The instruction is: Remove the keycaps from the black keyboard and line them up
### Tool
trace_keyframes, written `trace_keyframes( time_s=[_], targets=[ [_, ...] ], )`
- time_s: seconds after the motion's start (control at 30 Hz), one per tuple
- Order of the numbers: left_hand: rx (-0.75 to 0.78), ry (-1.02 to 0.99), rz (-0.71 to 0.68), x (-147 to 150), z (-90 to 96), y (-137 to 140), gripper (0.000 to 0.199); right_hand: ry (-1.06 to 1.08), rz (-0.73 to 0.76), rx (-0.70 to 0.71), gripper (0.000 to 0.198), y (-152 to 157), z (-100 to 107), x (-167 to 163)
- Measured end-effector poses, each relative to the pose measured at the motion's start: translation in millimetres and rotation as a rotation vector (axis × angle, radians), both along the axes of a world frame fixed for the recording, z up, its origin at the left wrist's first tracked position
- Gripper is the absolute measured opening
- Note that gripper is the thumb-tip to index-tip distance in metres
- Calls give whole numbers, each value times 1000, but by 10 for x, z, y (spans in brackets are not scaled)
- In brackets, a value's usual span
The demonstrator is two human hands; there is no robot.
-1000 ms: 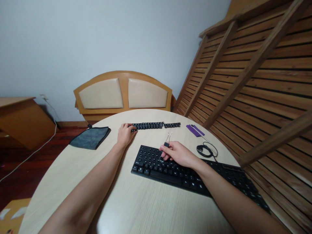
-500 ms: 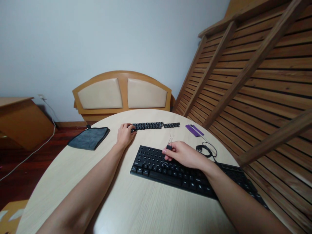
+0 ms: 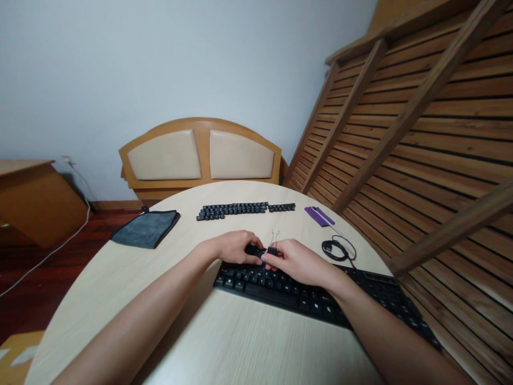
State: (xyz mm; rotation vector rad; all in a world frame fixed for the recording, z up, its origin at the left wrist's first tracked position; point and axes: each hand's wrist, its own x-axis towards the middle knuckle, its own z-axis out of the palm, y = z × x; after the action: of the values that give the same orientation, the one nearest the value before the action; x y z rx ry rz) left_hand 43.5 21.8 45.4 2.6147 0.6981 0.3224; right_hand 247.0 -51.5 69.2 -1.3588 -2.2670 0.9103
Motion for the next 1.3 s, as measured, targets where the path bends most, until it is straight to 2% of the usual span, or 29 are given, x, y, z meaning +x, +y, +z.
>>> trace_keyframes(
  time_s=[0.13,0.3,0.43,0.6,0.67,0.73,0.87,1.0,1.13,1.2,1.3],
  targets=[
    [54,109,23,47,53,-90,35,-110,37,90,35,-33,-9,-23],
    [78,102,27,31,10,-81,36,-223,38,239,39,-94,-25,-55],
    [70,112,31,30,8,-78,40,-316,41,296,42,-116,42,-100],
    [8,198,72,45,16,-49,42,-377,264,313,42,73,169,-114],
    [-22,206,74,44,12,-38,40,-359,362,325,42,183,169,-86],
    [-21,212,77,31,14,-42,41,-319,398,325,43,263,127,-45],
    [-4,151,62,-40,-3,-96,43,-249,321,323,46,295,-24,35],
    [-81,-80,30,-113,-142,-173,41,-209,263,324,48,264,-156,58],
    [-99,-263,92,-111,-274,-291,30,-172,249,337,46,254,-225,48],
    [-69,-277,138,-81,-265,-373,27,-150,242,360,44,245,-249,46],
    [25,-199,133,-24,-187,-491,19,-132,214,364,44,229,-282,51]
  ],
)
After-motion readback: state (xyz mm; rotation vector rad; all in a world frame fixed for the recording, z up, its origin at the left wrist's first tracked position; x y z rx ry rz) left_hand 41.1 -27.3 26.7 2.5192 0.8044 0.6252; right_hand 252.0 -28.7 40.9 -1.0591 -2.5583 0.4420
